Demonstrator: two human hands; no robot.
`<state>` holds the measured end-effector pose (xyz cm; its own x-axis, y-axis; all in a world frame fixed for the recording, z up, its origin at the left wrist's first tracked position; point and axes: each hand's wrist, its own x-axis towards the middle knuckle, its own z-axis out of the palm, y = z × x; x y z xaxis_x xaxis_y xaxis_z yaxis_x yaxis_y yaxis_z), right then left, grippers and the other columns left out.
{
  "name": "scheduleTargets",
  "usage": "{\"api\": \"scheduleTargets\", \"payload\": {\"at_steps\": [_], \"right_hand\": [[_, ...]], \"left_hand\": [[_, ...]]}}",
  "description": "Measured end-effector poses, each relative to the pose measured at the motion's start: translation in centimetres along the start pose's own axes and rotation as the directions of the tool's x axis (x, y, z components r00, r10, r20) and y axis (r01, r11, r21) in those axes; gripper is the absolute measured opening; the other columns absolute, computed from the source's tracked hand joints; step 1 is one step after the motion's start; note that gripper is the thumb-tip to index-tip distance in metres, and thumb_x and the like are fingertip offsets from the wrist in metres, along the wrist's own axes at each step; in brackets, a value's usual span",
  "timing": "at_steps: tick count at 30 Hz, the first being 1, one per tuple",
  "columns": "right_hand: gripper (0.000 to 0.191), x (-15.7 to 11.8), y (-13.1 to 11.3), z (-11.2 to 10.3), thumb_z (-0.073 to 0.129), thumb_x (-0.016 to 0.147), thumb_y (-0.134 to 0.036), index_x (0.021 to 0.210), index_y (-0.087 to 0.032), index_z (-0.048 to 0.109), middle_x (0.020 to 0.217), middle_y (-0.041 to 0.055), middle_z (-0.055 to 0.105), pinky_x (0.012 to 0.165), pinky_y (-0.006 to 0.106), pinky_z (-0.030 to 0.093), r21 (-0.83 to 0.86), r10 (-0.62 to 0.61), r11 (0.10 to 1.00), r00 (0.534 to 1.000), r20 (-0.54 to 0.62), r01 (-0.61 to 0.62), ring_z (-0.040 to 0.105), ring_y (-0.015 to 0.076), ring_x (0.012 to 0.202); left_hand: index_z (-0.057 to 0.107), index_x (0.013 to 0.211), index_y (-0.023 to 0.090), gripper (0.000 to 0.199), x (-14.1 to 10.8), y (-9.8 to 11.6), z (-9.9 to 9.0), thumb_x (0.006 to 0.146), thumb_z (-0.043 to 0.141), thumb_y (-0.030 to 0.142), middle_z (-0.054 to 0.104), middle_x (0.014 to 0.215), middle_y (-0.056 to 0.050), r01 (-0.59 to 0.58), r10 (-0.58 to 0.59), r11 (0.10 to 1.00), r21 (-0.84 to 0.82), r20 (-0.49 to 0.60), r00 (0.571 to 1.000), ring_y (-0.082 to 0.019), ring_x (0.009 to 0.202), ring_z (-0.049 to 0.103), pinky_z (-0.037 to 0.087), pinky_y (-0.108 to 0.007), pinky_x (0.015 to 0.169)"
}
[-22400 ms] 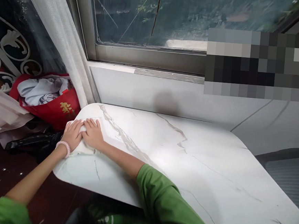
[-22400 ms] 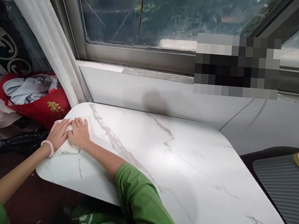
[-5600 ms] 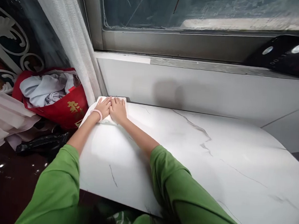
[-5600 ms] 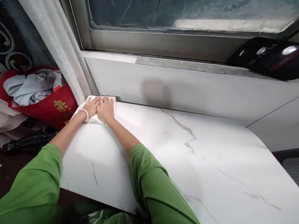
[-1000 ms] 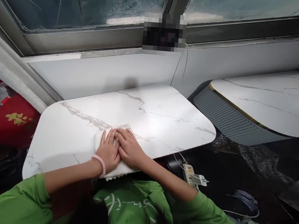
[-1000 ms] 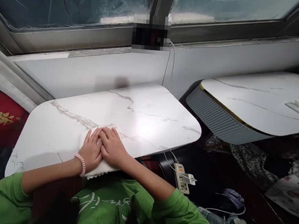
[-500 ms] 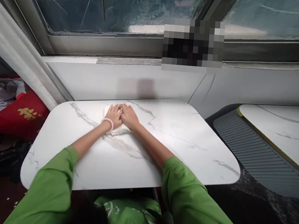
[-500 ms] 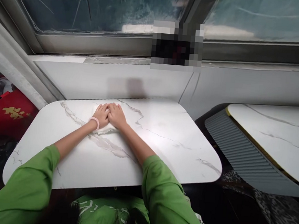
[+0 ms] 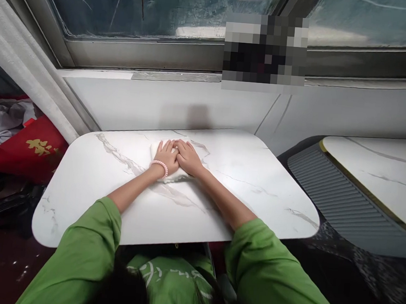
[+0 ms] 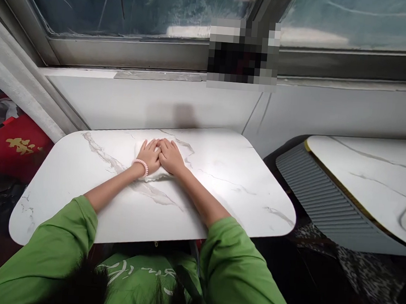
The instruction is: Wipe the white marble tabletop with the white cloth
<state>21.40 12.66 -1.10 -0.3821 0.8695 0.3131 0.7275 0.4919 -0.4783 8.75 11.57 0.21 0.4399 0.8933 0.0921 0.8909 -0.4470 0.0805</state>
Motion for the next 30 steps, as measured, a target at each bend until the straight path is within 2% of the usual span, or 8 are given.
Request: {"api": "scheduleTargets", "payload": {"at_steps": [5, 8, 11, 13, 17, 22, 25, 30], "right_hand": [[0.047, -8.3, -0.7, -2.4, 0.031, 0.083, -0.016, 0.128, -0.017, 0.048, 0.138, 0.0113, 0.049, 0.113, 0.05, 0.023, -0.042, -0.033, 0.999, 0.999, 0.023, 0.034, 0.035, 0.0247, 0.135], [0.05, -13.6, -1.8, -3.5, 0.031, 0.086, -0.018, 0.135, -0.016, 0.041, 0.142, 0.0111, 0.046, 0.115, 0.049, 0.022, -0.07, -0.04, 0.997, 0.999, 0.003, 0.041, 0.032, 0.0231, 0.138], [0.053, -17.2, -2.8, -4.4, 0.032, 0.086, -0.018, 0.139, -0.018, 0.036, 0.144, 0.0114, 0.044, 0.115, 0.051, 0.022, -0.092, -0.001, 0.996, 0.999, -0.039, -0.003, 0.031, 0.0232, 0.139], [0.052, -18.3, -2.9, -4.8, 0.032, 0.085, -0.017, 0.138, -0.019, 0.037, 0.143, 0.012, 0.045, 0.115, 0.053, 0.022, -0.088, 0.036, 0.995, 0.997, -0.062, -0.041, 0.033, 0.0238, 0.138], [0.05, -17.7, -2.0, -5.1, 0.033, 0.083, -0.016, 0.132, -0.019, 0.042, 0.139, 0.0127, 0.048, 0.113, 0.054, 0.024, -0.064, 0.079, 0.994, 0.993, -0.085, -0.085, 0.038, 0.0252, 0.134], [0.049, -14.5, 0.3, -4.9, 0.035, 0.078, -0.014, 0.125, -0.019, 0.048, 0.136, 0.0122, 0.051, 0.112, 0.054, 0.025, -0.038, 0.091, 0.995, 0.989, -0.113, -0.096, 0.043, 0.0259, 0.13], [0.048, -11.4, 2.3, -4.7, 0.035, 0.076, -0.014, 0.121, -0.019, 0.051, 0.133, 0.0124, 0.053, 0.111, 0.053, 0.026, -0.034, 0.098, 0.994, 0.987, -0.126, -0.103, 0.044, 0.0267, 0.128], [0.043, -4.3, 6.3, -4.4, 0.034, 0.076, -0.015, 0.114, -0.017, 0.054, 0.125, 0.0139, 0.058, 0.107, 0.051, 0.029, -0.031, 0.119, 0.992, 0.981, -0.153, -0.125, 0.048, 0.0282, 0.12]], "left_hand": [[0.035, 0.143, 0.005, 0.058, -5.3, 6.3, -0.2, 0.091, 0.037, 0.031, 0.026, 0.153, -0.019, -0.047, 0.047, 0.999, -0.006, 0.05, 0.998, -0.032, 0.142, 0.018, 0.009, -0.053, 0.116], [0.033, 0.143, 0.001, 0.063, -8.5, 9.5, -0.5, 0.091, 0.037, 0.035, 0.023, 0.153, -0.022, -0.14, 0.143, 0.99, -0.034, 0.107, 0.984, -0.035, 0.142, 0.014, 0.01, -0.054, 0.115], [0.031, 0.144, 0.0, 0.065, -10.2, 11.4, -0.6, 0.09, 0.038, 0.037, 0.02, 0.153, -0.024, -0.267, 0.278, 0.959, -0.093, 0.127, 0.952, -0.036, 0.142, 0.013, 0.01, -0.053, 0.116], [0.031, 0.144, 0.0, 0.066, -10.3, 11.9, -0.5, 0.09, 0.039, 0.037, 0.02, 0.153, -0.024, -0.316, 0.329, 0.942, -0.117, 0.12, 0.937, -0.036, 0.142, 0.012, 0.01, -0.052, 0.116], [0.031, 0.144, 0.0, 0.065, -8.9, 12.0, -0.2, 0.09, 0.04, 0.036, 0.022, 0.152, -0.024, -0.33, 0.343, 0.934, -0.134, 0.092, 0.935, -0.035, 0.142, 0.014, 0.012, -0.051, 0.116], [0.033, 0.143, 0.001, 0.062, -5.7, 11.1, 0.3, 0.09, 0.04, 0.034, 0.026, 0.151, -0.024, -0.293, 0.302, 0.945, -0.144, 0.045, 0.952, -0.034, 0.141, 0.019, 0.014, -0.05, 0.116], [0.035, 0.141, 0.002, 0.06, -2.4, 9.9, 0.8, 0.089, 0.041, 0.032, 0.029, 0.15, -0.022, -0.269, 0.274, 0.954, -0.135, 0.022, 0.961, -0.032, 0.14, 0.022, 0.014, -0.049, 0.116], [0.036, 0.142, 0.005, 0.057, 5.2, 6.7, 1.5, 0.09, 0.039, 0.029, 0.033, 0.149, -0.019, -0.249, 0.251, 0.962, -0.11, 0.003, 0.968, -0.029, 0.139, 0.026, 0.015, -0.046, 0.116]]}}
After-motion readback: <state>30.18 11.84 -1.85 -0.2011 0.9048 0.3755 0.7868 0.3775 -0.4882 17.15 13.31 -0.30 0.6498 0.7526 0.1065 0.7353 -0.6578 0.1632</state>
